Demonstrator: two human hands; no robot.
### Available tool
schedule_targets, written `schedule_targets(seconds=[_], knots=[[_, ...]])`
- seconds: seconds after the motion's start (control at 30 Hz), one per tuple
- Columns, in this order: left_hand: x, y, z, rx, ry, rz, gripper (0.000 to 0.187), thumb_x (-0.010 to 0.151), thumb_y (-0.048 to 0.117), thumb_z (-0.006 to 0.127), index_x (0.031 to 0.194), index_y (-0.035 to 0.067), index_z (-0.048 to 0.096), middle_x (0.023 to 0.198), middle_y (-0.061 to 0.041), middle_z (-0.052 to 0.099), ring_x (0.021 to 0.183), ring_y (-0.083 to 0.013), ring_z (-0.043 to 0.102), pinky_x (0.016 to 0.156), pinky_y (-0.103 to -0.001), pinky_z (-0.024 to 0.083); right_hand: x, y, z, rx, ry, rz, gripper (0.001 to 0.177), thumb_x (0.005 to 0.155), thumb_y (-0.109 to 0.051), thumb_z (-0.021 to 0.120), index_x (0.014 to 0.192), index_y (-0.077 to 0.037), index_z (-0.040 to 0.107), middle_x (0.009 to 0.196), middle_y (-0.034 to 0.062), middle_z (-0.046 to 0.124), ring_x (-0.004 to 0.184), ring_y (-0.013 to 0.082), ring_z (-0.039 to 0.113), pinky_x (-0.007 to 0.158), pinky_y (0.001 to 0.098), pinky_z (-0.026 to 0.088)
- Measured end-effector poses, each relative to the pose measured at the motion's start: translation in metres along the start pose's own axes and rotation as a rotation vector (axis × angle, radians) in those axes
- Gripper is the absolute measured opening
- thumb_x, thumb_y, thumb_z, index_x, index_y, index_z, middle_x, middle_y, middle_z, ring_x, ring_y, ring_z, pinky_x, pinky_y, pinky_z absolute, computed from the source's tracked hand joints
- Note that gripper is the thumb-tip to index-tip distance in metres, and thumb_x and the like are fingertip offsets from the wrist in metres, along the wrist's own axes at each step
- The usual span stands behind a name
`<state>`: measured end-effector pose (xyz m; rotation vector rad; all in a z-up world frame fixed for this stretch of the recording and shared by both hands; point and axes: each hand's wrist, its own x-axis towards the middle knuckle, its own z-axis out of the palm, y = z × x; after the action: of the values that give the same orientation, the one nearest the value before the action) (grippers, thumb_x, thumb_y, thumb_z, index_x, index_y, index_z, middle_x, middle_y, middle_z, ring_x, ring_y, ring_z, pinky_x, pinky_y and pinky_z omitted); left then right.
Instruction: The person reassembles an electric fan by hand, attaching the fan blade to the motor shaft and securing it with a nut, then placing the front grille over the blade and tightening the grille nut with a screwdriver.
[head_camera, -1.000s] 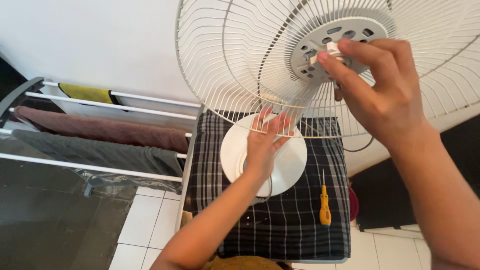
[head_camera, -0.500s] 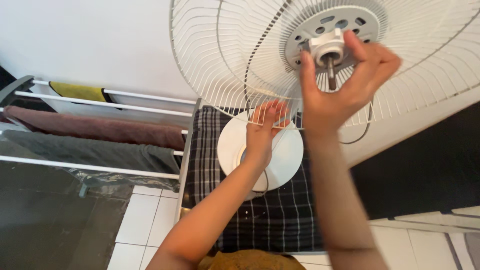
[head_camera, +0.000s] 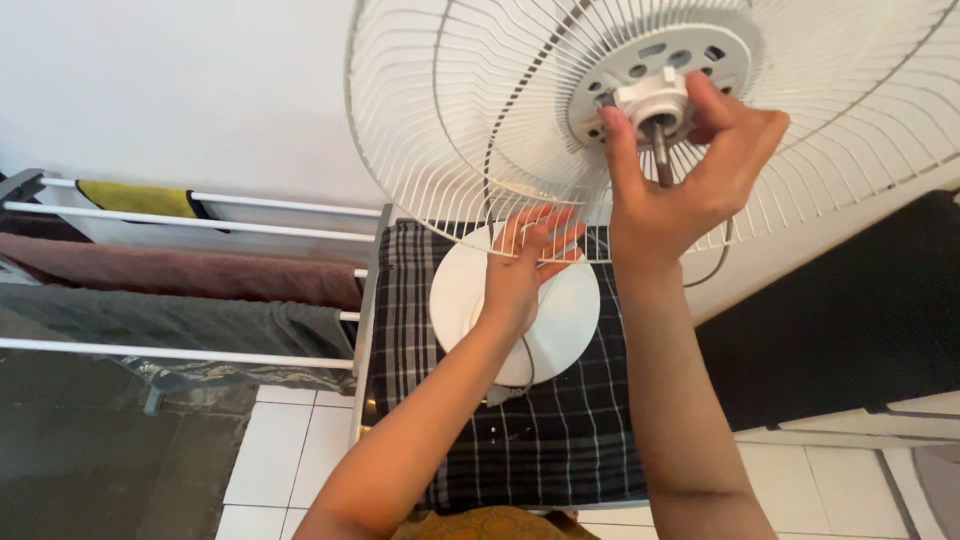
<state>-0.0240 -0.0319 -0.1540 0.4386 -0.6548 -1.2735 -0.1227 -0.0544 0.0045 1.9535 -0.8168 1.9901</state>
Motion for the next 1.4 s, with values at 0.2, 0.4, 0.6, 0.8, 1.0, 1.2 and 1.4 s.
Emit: schedule_targets(seconds=[0.2, 0.4, 0.6, 0.8, 1.0, 1.2, 1.4], knots=[[0.002, 0.003, -0.003, -0.013, -0.012, -0.048, 0.043, 0.104, 0.028, 0.057, 0.138, 0.003, 0.049, 0.142, -0.02, 0.059, 0.127, -0.0347, 0.063, 0.098, -0.044, 0.057, 0.041, 0.002, -0.035, -0.401, -0.262, -0.729, 0.053, 0.076, -0.023, 0.098, 0.117, -0.007, 0.069, 0.114, 0.0115, 0.057, 0.107, 0.0265, 0.052, 0.084, 0.0385, 0.052], [0.0, 0.001, -0.004, -0.02, 0.0, -0.044, 0.041, 0.104, 0.027, 0.057, 0.136, 0.002, 0.05, 0.141, -0.02, 0.059, 0.125, -0.0339, 0.064, 0.096, -0.044, 0.057, 0.026, 0.016, -0.029, -0.331, -0.218, -0.477, 0.051, 0.078, -0.029, 0.099, 0.114, -0.002, 0.074, 0.092, 0.0133, 0.05, 0.086, 0.0256, 0.052, 0.064, 0.0362, 0.042], [0.002, -0.003, -0.008, -0.021, 0.008, -0.035, 0.041, 0.104, 0.027, 0.056, 0.136, 0.002, 0.05, 0.141, -0.019, 0.06, 0.124, -0.0333, 0.065, 0.095, -0.043, 0.059, -0.02, 0.014, 0.014, -0.073, 0.121, -0.08, 0.045, 0.095, -0.021, 0.094, 0.123, 0.001, 0.066, 0.111, 0.0094, 0.053, 0.093, 0.0165, 0.058, 0.072, 0.0293, 0.05], [0.002, 0.0, -0.014, -0.03, -0.048, -0.017, 0.041, 0.107, 0.028, 0.054, 0.139, 0.003, 0.049, 0.143, -0.02, 0.059, 0.127, -0.0319, 0.063, 0.099, -0.043, 0.056, 0.02, 0.015, -0.023, -0.231, -0.257, -0.458, 0.051, 0.097, -0.022, 0.097, 0.135, -0.009, 0.066, 0.124, 0.0103, 0.052, 0.1, 0.0204, 0.055, 0.081, 0.0303, 0.05], [0.001, 0.002, -0.008, -0.032, -0.015, -0.051, 0.039, 0.107, 0.027, 0.054, 0.137, 0.003, 0.05, 0.141, -0.019, 0.06, 0.127, -0.0315, 0.064, 0.099, -0.044, 0.057, 0.072, 0.016, -0.064, -0.664, -0.566, -0.953, 0.059, 0.076, -0.012, 0.098, 0.131, -0.02, 0.076, 0.105, 0.0018, 0.062, 0.097, 0.018, 0.057, 0.085, 0.0292, 0.046], [0.001, 0.004, -0.004, -0.01, 0.02, -0.047, 0.037, 0.106, 0.024, 0.054, 0.136, 0.003, 0.052, 0.138, -0.019, 0.061, 0.125, -0.0323, 0.065, 0.096, -0.044, 0.057, 0.076, 0.042, -0.062, -0.37, -0.542, -0.919, 0.054, 0.089, -0.019, 0.092, 0.135, -0.004, 0.07, 0.094, 0.0012, 0.059, 0.083, 0.0177, 0.051, 0.082, 0.0371, 0.041], [0.002, 0.0, -0.002, -0.026, 0.029, -0.03, 0.038, 0.105, 0.024, 0.054, 0.136, 0.002, 0.052, 0.138, -0.019, 0.062, 0.124, -0.0329, 0.065, 0.095, -0.044, 0.058, 0.021, 0.055, -0.015, -0.262, -0.115, -0.596, 0.061, 0.085, -0.035, 0.095, 0.122, 0.005, 0.069, 0.078, 0.0014, 0.056, 0.072, 0.0179, 0.054, 0.058, 0.0275, 0.041]])
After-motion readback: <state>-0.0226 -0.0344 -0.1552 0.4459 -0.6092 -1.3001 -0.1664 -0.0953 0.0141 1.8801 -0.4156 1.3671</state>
